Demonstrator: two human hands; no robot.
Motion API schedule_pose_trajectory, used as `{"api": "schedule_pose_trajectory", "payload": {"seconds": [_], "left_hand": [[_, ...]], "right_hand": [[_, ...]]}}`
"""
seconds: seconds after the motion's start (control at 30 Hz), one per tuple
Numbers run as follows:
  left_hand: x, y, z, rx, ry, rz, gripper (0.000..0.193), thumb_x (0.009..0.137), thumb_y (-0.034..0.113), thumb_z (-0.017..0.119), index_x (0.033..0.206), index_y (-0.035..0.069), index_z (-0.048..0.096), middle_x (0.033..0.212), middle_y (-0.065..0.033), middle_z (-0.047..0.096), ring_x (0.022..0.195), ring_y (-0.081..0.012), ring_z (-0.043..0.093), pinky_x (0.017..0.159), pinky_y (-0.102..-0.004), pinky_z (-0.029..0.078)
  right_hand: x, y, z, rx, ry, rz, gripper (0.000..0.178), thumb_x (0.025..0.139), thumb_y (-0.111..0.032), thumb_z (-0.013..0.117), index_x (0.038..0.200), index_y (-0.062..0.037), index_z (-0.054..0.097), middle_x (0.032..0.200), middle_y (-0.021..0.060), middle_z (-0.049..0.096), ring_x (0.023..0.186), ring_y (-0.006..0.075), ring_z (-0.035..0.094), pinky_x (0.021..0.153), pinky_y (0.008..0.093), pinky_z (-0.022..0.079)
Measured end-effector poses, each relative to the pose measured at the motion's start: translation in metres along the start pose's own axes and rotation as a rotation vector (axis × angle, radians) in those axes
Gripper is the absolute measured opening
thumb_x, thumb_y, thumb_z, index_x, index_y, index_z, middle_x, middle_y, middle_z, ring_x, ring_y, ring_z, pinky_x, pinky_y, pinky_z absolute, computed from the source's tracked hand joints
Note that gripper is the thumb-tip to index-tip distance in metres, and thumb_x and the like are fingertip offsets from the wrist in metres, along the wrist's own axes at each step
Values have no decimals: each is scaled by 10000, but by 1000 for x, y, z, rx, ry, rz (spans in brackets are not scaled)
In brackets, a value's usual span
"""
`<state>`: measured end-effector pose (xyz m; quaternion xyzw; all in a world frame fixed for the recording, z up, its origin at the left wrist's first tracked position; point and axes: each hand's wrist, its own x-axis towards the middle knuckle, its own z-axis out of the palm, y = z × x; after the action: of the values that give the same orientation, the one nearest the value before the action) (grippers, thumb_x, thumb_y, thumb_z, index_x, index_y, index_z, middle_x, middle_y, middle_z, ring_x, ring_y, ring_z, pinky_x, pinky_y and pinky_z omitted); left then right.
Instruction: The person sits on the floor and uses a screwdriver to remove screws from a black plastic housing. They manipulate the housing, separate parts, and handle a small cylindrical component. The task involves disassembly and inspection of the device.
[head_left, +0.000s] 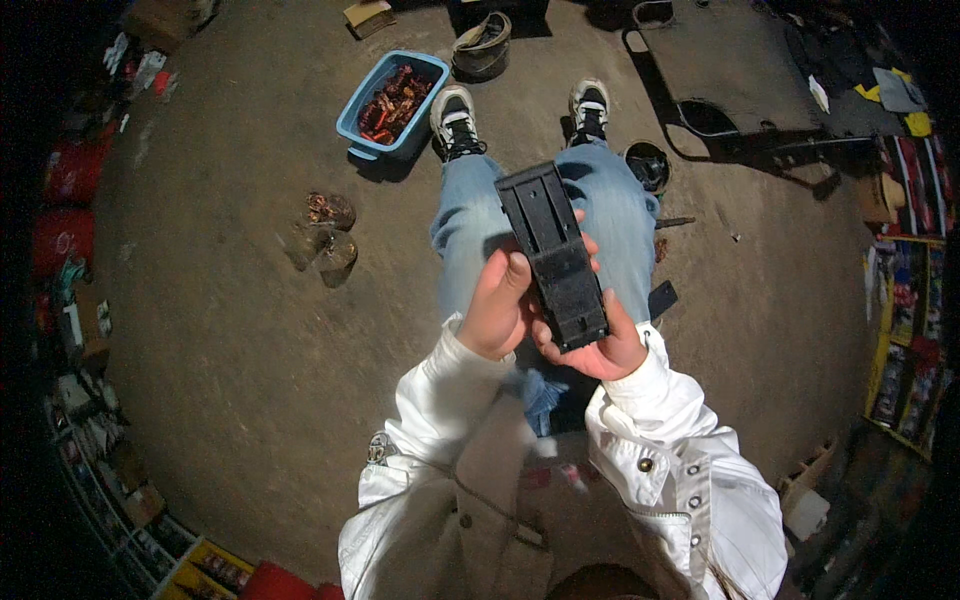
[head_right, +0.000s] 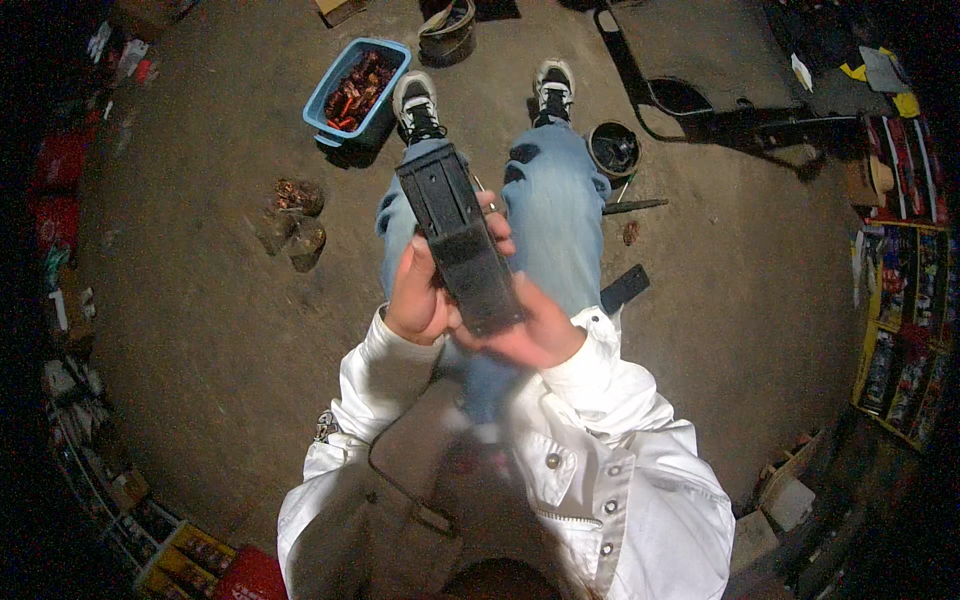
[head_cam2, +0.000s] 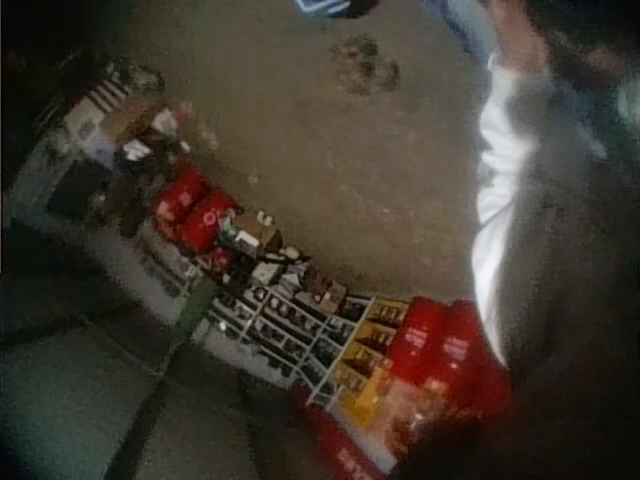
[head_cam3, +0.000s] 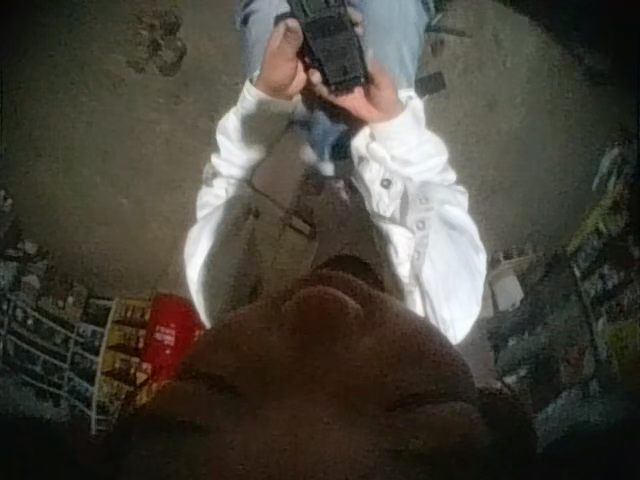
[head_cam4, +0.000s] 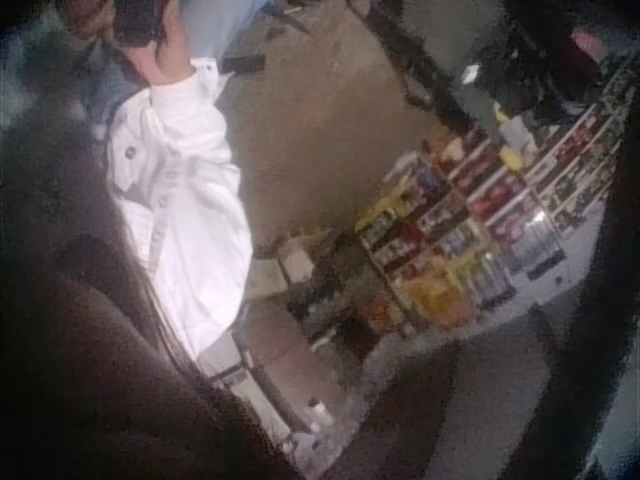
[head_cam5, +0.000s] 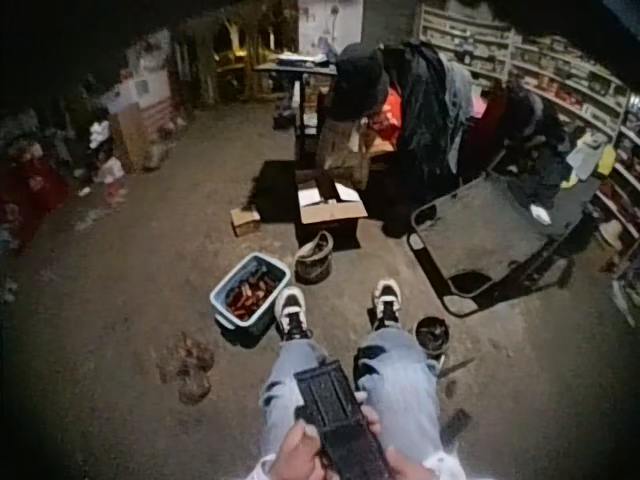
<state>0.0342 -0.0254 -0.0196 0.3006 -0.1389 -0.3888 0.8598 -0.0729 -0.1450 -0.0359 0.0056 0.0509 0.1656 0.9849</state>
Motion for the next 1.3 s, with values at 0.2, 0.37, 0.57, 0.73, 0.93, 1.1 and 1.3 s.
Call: {"api": "schedule_pose_trajectory", "payload": {"seconds": [0.2,0.37,0.57,0.73,0.93,1.1,1.3], "left_hand": [[-1,-1,-8,-4,-21,-8,891,812,606,623,1378,-38,382,1174,-114,589,1046,-184,601,912,-320,496],[-1,-2,-12,18,-8,-20,907,802,619,625,1373,-42,383,1175,-107,583,1050,-169,591,908,-305,489],[1,-5,-14,7,19,-36,858,844,618,560,1383,-24,376,1171,-96,578,1033,-145,589,896,-278,489],[1,-6,-16,17,58,-51,836,857,628,526,1376,-13,387,1141,-87,578,1000,-144,593,869,-275,500],[1,-7,-16,51,95,-81,834,878,655,458,1379,-7,377,1122,-79,577,984,-144,598,852,-277,513],[1,-5,-16,15,109,-114,819,893,650,440,1385,-2,372,1111,-75,575,979,-142,598,847,-267,516],[0,-7,-18,-3,111,-83,793,910,628,434,1387,-3,371,1118,-71,574,962,-127,601,797,-247,523]], "right_hand": [[1,-3,-8,-86,-12,21,616,916,-429,585,1373,-64,394,1335,121,482,1210,281,484,1021,468,389],[3,-4,-7,-138,67,23,625,900,-437,609,1350,-49,415,1285,118,518,1165,274,522,1002,454,412],[6,-5,-5,-178,130,27,593,912,-421,587,1331,-34,425,1282,127,516,1170,266,521,1011,447,409],[9,-5,-9,-131,89,48,562,933,-391,554,1329,-15,419,1290,122,510,1170,272,523,1011,457,413],[11,-6,-7,-214,76,43,516,968,-382,487,1303,10,457,1274,124,535,1145,271,546,963,460,454],[15,-9,-5,-248,52,68,479,987,-364,460,1264,23,502,1228,130,579,1094,270,585,934,447,479],[16,-7,-7,-260,86,60,456,994,-345,451,1257,23,507,1234,138,574,1119,277,576,936,447,484]]}}
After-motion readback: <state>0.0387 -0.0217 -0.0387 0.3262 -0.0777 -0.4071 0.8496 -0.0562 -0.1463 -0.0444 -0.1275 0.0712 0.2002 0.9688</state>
